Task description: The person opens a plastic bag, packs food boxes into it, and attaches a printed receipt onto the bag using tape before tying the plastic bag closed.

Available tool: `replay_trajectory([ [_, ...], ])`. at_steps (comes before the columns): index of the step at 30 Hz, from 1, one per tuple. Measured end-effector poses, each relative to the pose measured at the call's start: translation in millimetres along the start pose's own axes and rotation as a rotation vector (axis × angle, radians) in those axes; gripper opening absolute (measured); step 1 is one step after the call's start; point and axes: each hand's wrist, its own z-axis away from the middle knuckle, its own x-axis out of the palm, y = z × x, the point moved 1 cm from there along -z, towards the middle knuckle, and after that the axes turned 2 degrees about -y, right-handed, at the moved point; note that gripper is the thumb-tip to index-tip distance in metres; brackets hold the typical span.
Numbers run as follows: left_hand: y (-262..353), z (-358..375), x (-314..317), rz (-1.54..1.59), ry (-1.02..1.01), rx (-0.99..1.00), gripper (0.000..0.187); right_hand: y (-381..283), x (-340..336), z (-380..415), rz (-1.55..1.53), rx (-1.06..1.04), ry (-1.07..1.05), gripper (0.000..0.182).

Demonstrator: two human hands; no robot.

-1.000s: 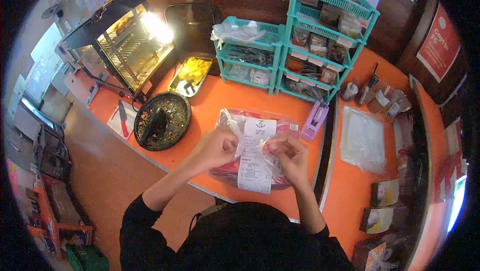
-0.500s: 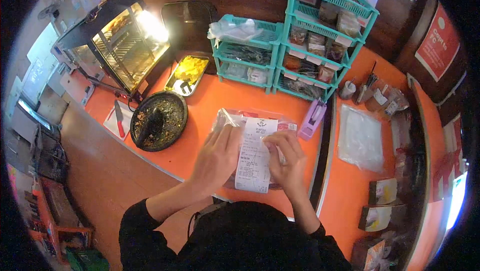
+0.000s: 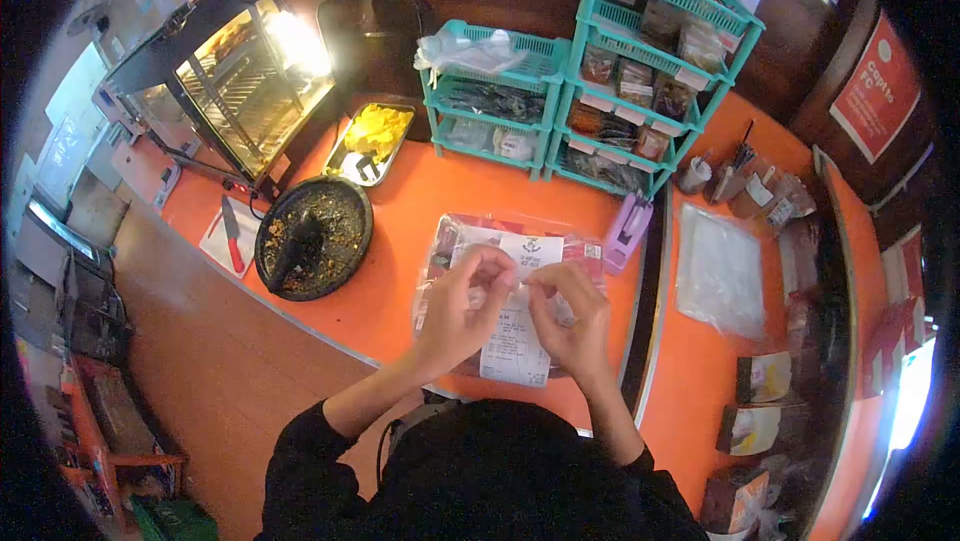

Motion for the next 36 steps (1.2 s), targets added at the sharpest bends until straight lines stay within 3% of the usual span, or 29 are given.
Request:
replay_trajectory([
  [3,1.0,2.1,1.3,0.058,0.031,-0.070,0.008,3.3,2.5,1.1,-0.002,0.077,-0.037,0.017],
  [5,-2.7,3.8,2.1,-0.055,0.000,0.000,0.010,6.3,4.6,1.7,-0.030,0.076,-0.019,0.017],
  [21,-11.8,3.5,-11.3,0.007,-0.196,-0.019,0.009,11.4,6.7,2.5,-0.302,0.283,-0.021,0.013],
  [23,-4.4,1.0,-9.8,0.147,-0.053,-0.061,0.012,10.5,4.1,1.8,-0.453,0.322,-0.038,0.013],
  [29,1.4,-3.4,-11.9,-0.043,-0.075,-0.004,0.007,14.7,4.5,2.8,-0.620,0.369,-0.013,0.011],
  [36,5.8,-7.5,-11.7,-0.105,-0.046,0.070,0.005,15.9,3.2,3.0,-0.610,0.371,-0.019,0.011],
])
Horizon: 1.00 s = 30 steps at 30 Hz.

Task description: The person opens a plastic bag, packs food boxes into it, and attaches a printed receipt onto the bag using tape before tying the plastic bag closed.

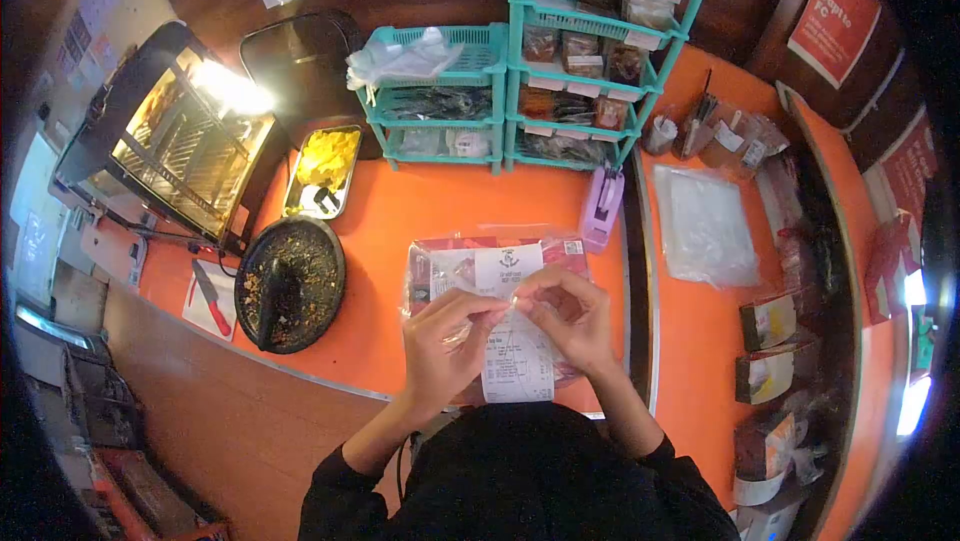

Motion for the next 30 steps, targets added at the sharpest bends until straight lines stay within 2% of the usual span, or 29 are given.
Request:
replay_trajectory([
  [9,2.8,-3.3,1.2,-0.021,0.001,0.007,0.005,-0.7,-0.6,-1.3,0.005,-0.025,-0.040,0.014],
  [11,1.5,-4.2,0.9,-0.027,-0.006,0.000,0.005,-5.2,0.4,-1.3,0.059,0.063,-0.001,0.015],
  [15,-0.8,-5.3,1.3,-0.038,-0.002,0.083,0.006,-7.9,-3.4,-3.3,0.148,-0.014,-0.061,0.016],
  [17,1.1,-4.1,1.4,-0.011,-0.019,-0.020,0.006,-9.2,-2.9,-3.7,0.178,0.022,-0.060,0.017],
  [24,-7.3,-4.5,2.9,0.035,-0.054,-0.026,0.008,-13.9,-4.6,-5.1,0.173,-0.001,-0.076,0.014],
  [30,-10.8,-4.6,1.8,0.068,-0.139,-0.037,0.006,-18.1,-9.2,-8.4,0.322,-0.060,-0.145,0.013],
])
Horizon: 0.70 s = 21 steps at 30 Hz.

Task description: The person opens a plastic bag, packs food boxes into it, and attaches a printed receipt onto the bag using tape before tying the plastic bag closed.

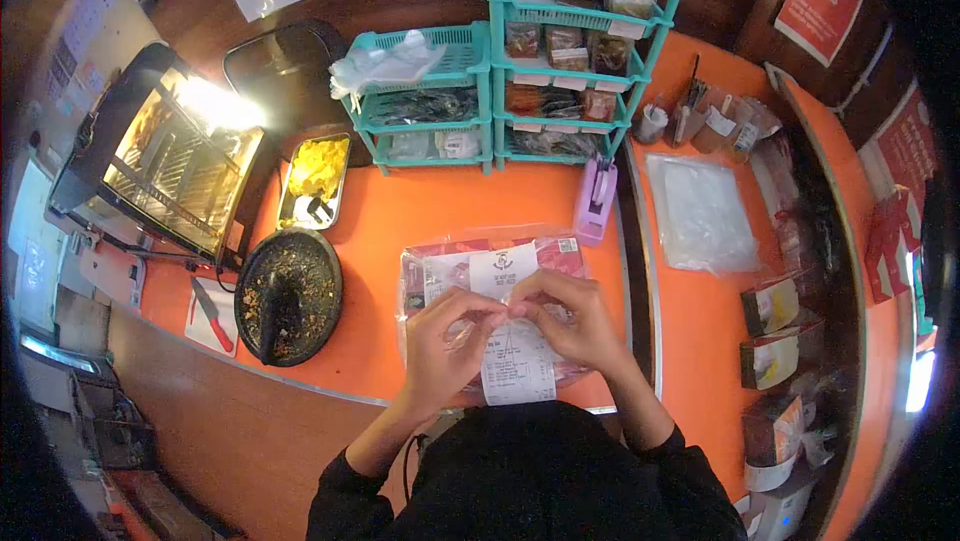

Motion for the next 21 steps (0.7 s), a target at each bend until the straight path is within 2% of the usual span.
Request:
replay_trajectory([
  [2,-5.3,0.5,2.2,0.040,0.008,-0.027,0.010,-0.7,-0.3,-0.9,0.189,-0.036,-0.051,0.016],
  [3,-2.0,0.3,1.9,0.038,0.006,-0.026,0.010,-0.7,0.5,-1.0,0.188,-0.036,-0.049,0.016],
  [5,11.1,-4.5,1.8,-0.145,0.045,0.056,0.014,-1.8,3.2,-1.6,0.297,-0.064,-0.088,0.019],
  [6,11.0,-5.0,1.8,-0.131,0.026,0.077,0.014,2.7,6.9,-0.6,0.316,-0.059,-0.062,0.019],
  [8,5.9,-2.0,0.0,-0.451,0.023,0.111,0.015,21.0,13.0,2.6,0.448,-0.269,0.050,0.021],
  [10,1.7,4.2,2.4,-0.485,-0.013,0.089,0.013,35.8,-2.2,2.3,0.589,-0.213,0.207,0.026],
  [11,-5.4,5.0,1.8,-0.578,-0.033,0.113,0.011,50.1,-1.4,3.3,0.465,0.074,0.072,0.029],
  [12,-3.5,0.2,2.8,-0.622,-0.055,0.258,0.014,44.3,2.5,7.3,0.676,0.027,0.032,0.030],
  [13,-1.2,-3.2,2.3,-0.669,-0.066,0.395,0.017,54.1,4.7,4.3,0.427,-0.163,0.143,0.028],
  [14,-6.2,-3.0,1.9,-0.585,-0.090,0.345,0.020,45.1,-4.8,1.6,0.351,-0.160,0.075,0.024],
  [15,-12.7,-4.3,0.8,-0.511,-0.112,0.280,0.023,23.4,-19.6,-0.5,0.326,-0.038,-0.074,0.020],
  [16,-20.1,0.0,-3.6,-0.493,-0.136,0.327,0.023,16.0,-19.0,3.5,0.216,-0.092,-0.071,0.020],
  [17,-27.5,-4.6,-8.0,-0.412,-0.185,0.253,0.018,10.0,-25.0,4.1,0.235,-0.092,-0.026,0.020],
  [18,-26.8,-6.6,-11.0,-0.338,-0.220,0.166,0.016,1.6,-27.7,6.2,0.049,-0.087,-0.110,0.022],
  [19,-25.9,-7.0,-12.1,-0.336,-0.229,0.190,0.016,-1.8,-28.3,6.8,-0.137,-0.086,-0.201,0.024],
  [20,-22.5,-6.5,-11.2,-0.232,-0.244,0.140,0.017,28.7,-13.3,0.9,-0.194,-0.228,-0.193,0.022],
  [21,-22.6,-6.5,-11.4,-0.129,-0.259,0.087,0.017,35.5,-9.3,-3.5,-0.182,-0.237,-0.182,0.022],
])
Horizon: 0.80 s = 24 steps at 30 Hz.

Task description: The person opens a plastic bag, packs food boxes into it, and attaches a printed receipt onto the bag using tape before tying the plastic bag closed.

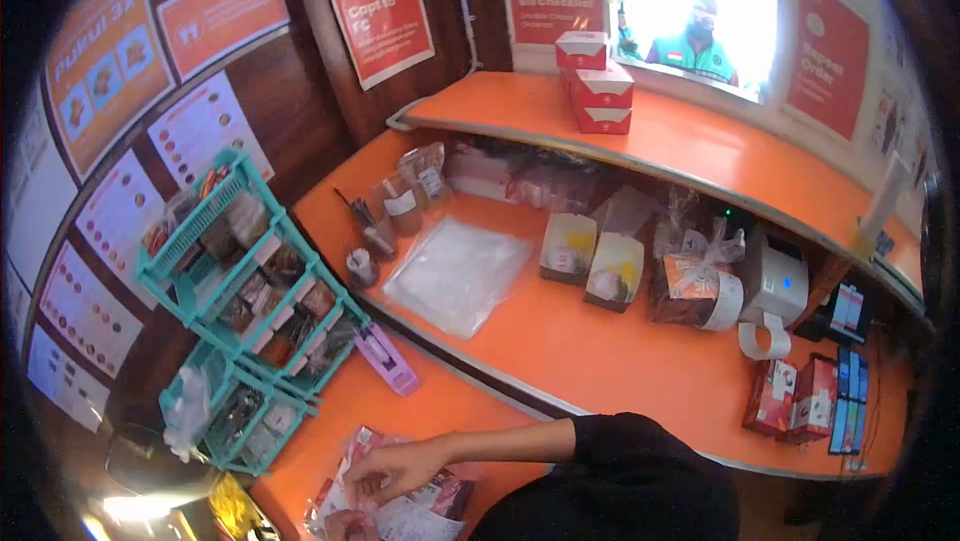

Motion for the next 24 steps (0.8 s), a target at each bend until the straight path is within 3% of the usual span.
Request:
replay_trajectory([
  [1,-9.3,0.1,-1.8,-0.146,0.011,0.114,0.018,4.5,0.4,-2.6,-0.096,0.004,-0.030,0.017],
  [3,-33.0,2.2,0.0,-0.125,0.012,0.145,0.019,4.7,3.0,-7.5,-0.250,-0.050,-0.058,0.007],
  [7,-25.5,3.3,-0.5,-0.041,-0.009,0.080,0.020,16.6,12.4,-15.4,-0.214,-0.122,-0.045,0.012],
  [9,-38.8,0.9,-1.4,-0.109,0.012,0.058,0.017,2.2,13.8,-16.2,-0.502,0.112,-0.161,0.017],
  [10,-43.6,1.5,-2.2,-0.112,0.010,0.066,0.017,5.6,14.3,-18.8,-0.496,0.106,-0.158,0.017],
  [12,-30.7,-1.7,1.4,-0.473,-0.065,0.226,0.020,17.2,16.6,-24.7,-0.046,-0.165,-0.258,0.011],
  [16,-20.7,-3.1,-1.8,-0.588,-0.018,0.439,0.030,24.9,18.7,-22.8,0.132,-0.233,-0.226,0.010],
  [18,-13.9,-0.6,-0.4,-0.569,-0.066,0.477,0.028,16.3,19.5,-11.2,0.368,-0.116,-0.266,0.010],
  [22,-28.7,-3.0,-7.1,-0.590,-0.164,0.463,0.023,14.4,32.3,-1.0,0.448,-0.208,-0.123,0.012],
  [23,-6.0,-2.7,-10.0,-0.636,-0.125,0.676,0.020,8.6,37.3,1.9,0.348,-0.151,-0.009,0.013],
  [24,-9.3,-3.3,-9.2,-0.622,-0.151,0.697,0.020,3.2,39.6,6.3,0.247,-0.098,0.101,0.014],
])
